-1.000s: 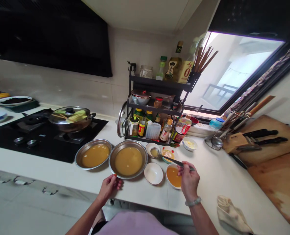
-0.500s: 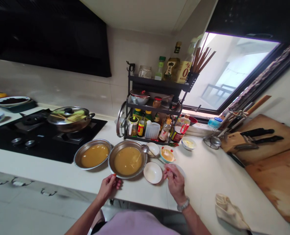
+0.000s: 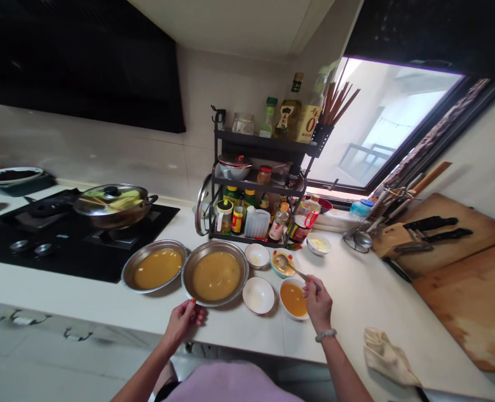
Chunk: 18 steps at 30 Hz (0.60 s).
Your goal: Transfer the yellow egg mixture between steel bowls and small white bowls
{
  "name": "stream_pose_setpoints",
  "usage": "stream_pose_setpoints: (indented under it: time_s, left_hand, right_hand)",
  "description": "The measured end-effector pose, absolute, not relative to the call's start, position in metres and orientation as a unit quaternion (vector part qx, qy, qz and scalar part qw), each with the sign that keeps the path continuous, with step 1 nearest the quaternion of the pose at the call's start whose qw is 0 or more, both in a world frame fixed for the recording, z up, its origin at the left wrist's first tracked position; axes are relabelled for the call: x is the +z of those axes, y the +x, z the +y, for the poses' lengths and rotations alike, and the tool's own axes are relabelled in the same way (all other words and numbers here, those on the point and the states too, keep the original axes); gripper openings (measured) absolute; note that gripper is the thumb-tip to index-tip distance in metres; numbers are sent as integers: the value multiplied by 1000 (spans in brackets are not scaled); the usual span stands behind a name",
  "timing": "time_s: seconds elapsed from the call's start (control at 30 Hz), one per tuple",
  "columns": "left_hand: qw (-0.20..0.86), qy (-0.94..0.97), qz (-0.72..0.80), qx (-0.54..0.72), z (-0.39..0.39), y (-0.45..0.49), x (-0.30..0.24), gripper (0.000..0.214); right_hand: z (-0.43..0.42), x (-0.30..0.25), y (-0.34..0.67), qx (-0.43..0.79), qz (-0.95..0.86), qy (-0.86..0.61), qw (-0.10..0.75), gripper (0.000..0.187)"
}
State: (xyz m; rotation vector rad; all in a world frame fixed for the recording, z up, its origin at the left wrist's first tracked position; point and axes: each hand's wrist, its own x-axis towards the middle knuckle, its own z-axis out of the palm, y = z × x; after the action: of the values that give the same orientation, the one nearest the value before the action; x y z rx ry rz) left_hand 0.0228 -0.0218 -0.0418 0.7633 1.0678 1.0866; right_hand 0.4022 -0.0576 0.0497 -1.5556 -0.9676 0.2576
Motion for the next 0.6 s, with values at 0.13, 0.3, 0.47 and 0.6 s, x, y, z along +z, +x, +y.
stream_pose_setpoints:
  time_s: [0.13, 0.3, 0.47, 0.6]
  left_hand:
    - [654, 348, 472, 478, -21, 23, -42, 50]
    - [647, 356, 476, 477, -20, 23, -43, 51]
    - [642, 361, 481, 475, -21, 22, -41, 52]
    - [645, 357, 481, 474, -21, 22, -42, 52]
  right_hand:
    - [-56, 51, 412, 94, -409, -681, 600, 48]
    - [-60, 53, 415, 107, -376, -689, 610, 46]
    - [-62, 51, 418, 126, -288, -667, 675, 42]
    - [-63, 55, 420, 134, -249, -647, 708, 37]
